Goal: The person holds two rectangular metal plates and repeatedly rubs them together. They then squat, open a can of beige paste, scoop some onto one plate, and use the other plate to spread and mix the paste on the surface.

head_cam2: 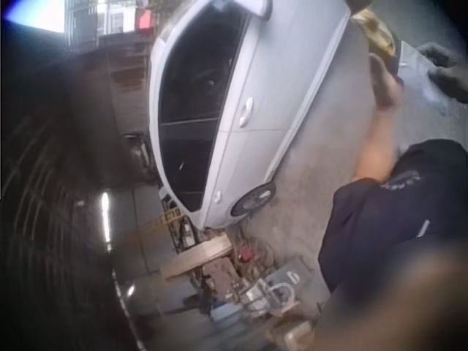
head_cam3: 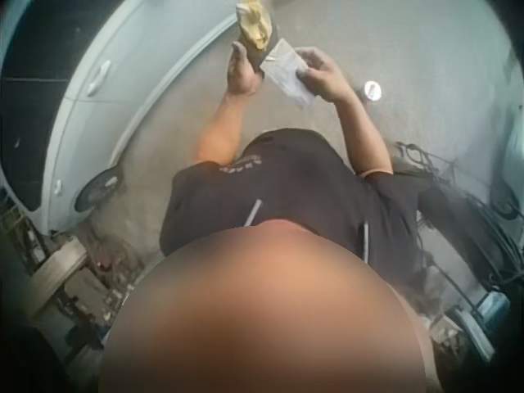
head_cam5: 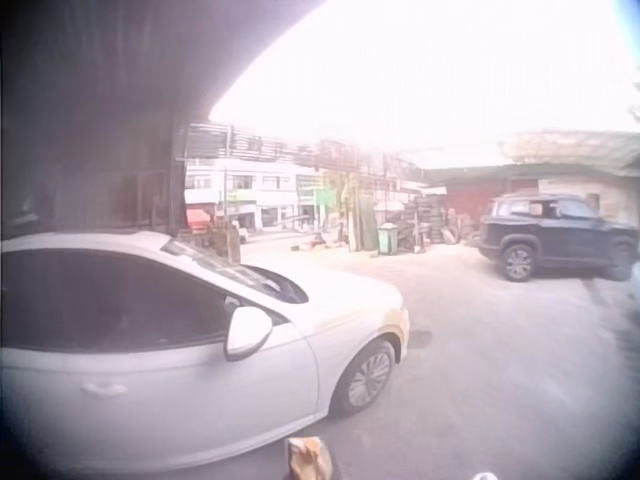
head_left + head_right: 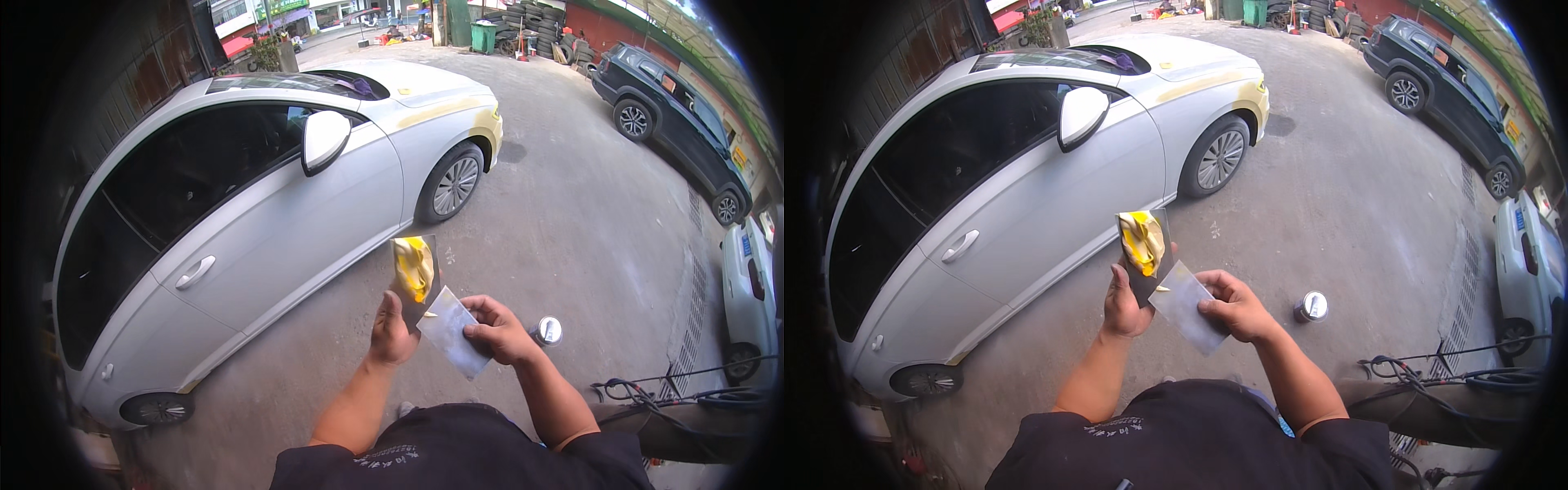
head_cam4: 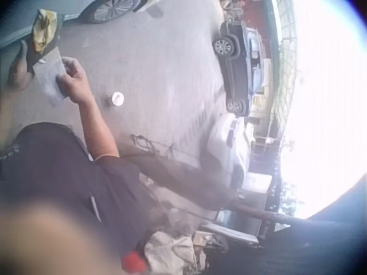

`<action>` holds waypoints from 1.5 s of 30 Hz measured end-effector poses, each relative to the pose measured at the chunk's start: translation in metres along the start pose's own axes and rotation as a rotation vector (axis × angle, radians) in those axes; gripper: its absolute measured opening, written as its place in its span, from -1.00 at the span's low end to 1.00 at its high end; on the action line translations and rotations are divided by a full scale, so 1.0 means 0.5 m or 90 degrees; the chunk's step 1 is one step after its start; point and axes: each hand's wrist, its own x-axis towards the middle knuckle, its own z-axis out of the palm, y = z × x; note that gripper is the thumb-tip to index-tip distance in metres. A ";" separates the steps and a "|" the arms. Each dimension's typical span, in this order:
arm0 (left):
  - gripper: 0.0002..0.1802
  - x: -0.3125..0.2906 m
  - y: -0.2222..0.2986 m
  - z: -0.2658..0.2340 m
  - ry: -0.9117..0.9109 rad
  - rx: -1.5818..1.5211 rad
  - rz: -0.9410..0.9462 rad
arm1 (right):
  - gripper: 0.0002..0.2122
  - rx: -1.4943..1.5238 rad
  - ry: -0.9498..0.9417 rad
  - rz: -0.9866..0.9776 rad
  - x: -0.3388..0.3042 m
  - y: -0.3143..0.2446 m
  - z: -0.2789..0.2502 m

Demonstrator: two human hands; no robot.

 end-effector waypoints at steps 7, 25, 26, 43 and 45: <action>-0.39 -0.007 -0.040 -0.036 -0.058 0.319 0.029 | -0.54 0.175 -0.004 -0.085 0.046 -0.019 -0.003; -0.21 -0.039 -0.001 -0.052 -0.157 -0.389 -0.294 | -0.60 -0.760 -0.068 -0.337 0.067 -0.153 -0.008; -0.23 -0.036 -0.003 -0.044 -0.094 -0.309 -0.263 | -0.61 -0.857 0.027 -0.280 0.071 -0.152 -0.004; -0.35 -0.009 -0.012 -0.061 0.069 -0.053 -0.114 | -0.53 -0.773 0.015 -0.391 0.023 -0.111 0.099; -0.28 -0.018 0.008 -0.070 -0.014 -0.219 -0.232 | -0.49 -0.787 -0.002 -0.490 -0.001 -0.131 0.088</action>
